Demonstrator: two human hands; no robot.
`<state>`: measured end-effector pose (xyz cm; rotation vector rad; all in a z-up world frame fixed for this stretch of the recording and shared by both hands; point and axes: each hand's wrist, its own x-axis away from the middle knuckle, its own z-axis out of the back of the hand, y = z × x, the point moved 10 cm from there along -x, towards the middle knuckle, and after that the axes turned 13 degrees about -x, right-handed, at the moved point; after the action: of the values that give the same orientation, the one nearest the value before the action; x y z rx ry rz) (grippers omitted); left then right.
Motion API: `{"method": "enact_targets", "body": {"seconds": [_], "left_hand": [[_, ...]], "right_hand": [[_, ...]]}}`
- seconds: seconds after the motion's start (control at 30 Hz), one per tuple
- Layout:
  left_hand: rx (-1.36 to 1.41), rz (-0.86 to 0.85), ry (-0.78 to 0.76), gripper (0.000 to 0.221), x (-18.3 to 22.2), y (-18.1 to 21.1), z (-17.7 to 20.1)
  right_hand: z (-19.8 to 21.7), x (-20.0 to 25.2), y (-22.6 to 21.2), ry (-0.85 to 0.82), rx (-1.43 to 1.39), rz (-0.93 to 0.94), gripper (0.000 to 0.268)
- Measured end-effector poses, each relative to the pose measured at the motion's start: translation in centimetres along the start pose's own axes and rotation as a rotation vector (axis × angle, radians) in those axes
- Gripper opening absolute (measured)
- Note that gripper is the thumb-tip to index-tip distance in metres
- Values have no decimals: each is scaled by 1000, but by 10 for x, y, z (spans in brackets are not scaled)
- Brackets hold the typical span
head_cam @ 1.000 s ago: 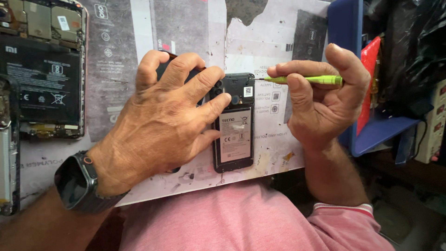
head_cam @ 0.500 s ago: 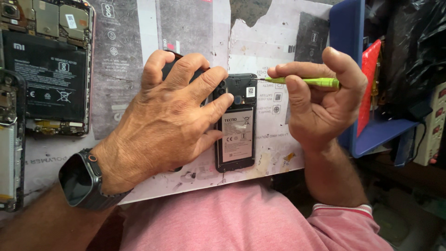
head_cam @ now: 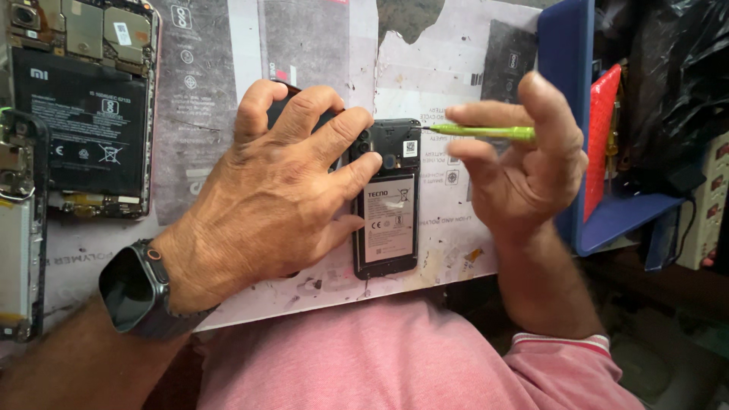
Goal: The person uses a green screwdriver to remove screws from the back of a disassembled smartphone. They then detach the back cover and set it aside, exposing the internal components.
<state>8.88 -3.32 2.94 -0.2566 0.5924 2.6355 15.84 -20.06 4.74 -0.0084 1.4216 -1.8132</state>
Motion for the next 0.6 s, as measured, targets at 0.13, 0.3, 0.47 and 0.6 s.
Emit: {"method": "enact_targets", "body": {"seconds": [0.13, 0.3, 0.47, 0.6], "left_hand": [[22, -5, -4, 52, 0, -1, 2], [18, -16, -14, 57, 0, -1, 1], [17, -20, -35, 58, 0, -1, -1], [3, -20, -50, 60, 2, 0, -3]], "right_hand": [[2, 4, 2, 25, -135, -176, 49], [-1, -15, -22, -31, 264, 43, 53], [-6, -16, -23, -93, 134, 30, 47], [-6, -12, -20, -97, 163, 80, 50]]}}
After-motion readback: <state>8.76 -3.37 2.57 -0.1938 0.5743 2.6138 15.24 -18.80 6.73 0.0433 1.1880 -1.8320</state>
